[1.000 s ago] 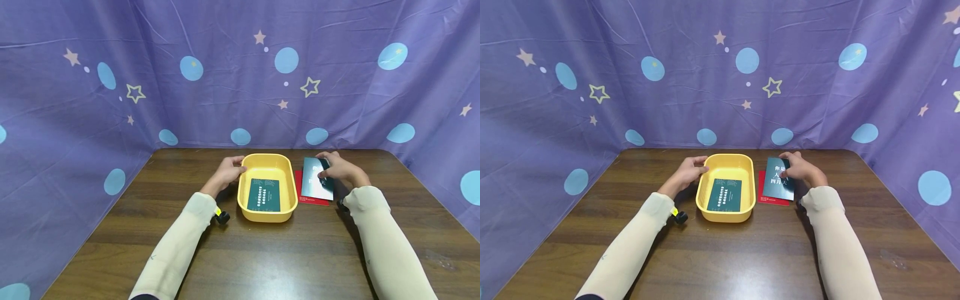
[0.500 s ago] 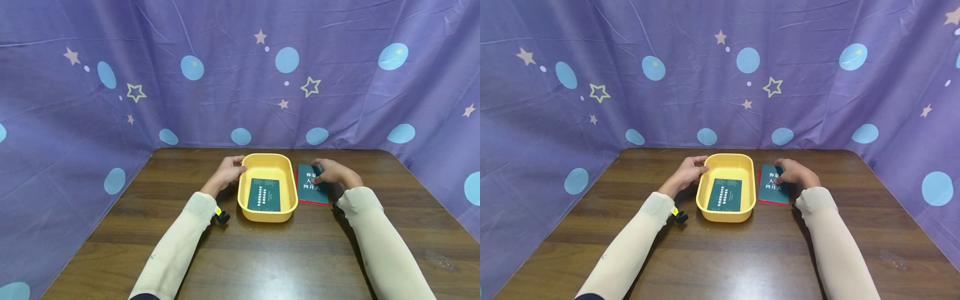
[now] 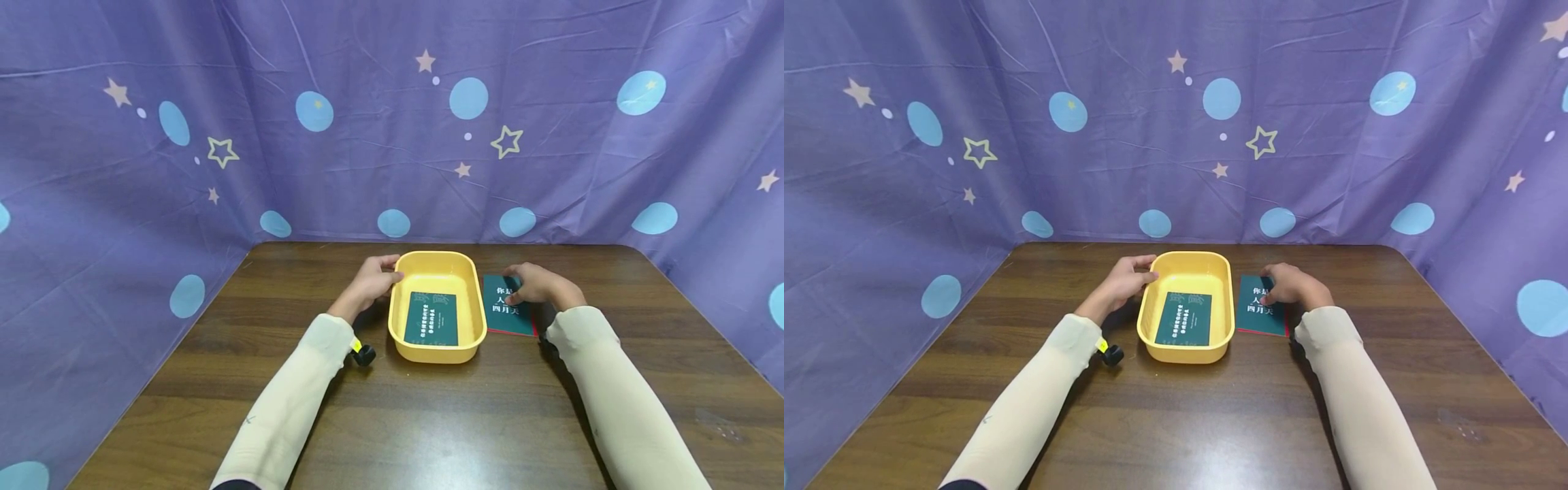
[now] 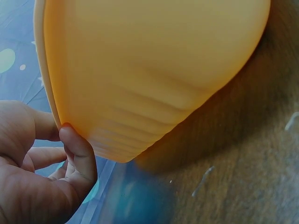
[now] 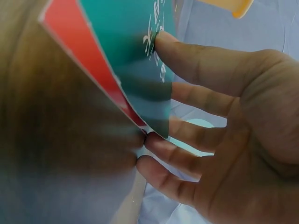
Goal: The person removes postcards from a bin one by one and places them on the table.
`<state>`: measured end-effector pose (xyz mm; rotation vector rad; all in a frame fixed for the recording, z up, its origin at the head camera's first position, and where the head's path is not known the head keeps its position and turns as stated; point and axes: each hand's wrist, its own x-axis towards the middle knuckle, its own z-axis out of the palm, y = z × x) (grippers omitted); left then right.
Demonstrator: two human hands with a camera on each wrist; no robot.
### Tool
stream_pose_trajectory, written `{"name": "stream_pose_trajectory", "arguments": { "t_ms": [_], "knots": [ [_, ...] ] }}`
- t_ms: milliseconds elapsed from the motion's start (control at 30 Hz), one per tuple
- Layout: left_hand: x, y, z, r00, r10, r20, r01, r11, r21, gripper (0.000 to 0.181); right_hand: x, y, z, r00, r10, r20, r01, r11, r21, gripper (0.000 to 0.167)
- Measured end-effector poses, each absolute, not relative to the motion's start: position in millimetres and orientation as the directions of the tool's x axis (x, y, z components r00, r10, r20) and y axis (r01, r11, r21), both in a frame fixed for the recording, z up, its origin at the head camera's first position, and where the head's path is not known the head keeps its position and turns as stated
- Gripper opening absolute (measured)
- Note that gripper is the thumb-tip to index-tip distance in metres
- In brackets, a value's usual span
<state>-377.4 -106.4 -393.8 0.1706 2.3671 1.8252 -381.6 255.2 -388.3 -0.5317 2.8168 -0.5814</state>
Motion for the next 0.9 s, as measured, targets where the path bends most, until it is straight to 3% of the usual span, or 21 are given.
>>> {"name": "stream_pose_trajectory", "arguments": {
  "t_ms": [633, 900],
  "knots": [
    [-377.7, -107.0, -393.2, -0.981, 0.187, -0.050, 0.000, 0.260, 0.966, 0.057, -381.7, 251.9, -384.3, -0.904, -0.395, -0.166, -0.328, 0.886, -0.327, 0.059],
    [-376.0, -106.9, -392.7, -0.982, 0.184, -0.045, 0.003, 0.256, 0.967, 0.056, -377.6, 248.0, -374.4, -0.909, -0.416, -0.013, -0.386, 0.855, -0.345, 0.055]
  ]
}}
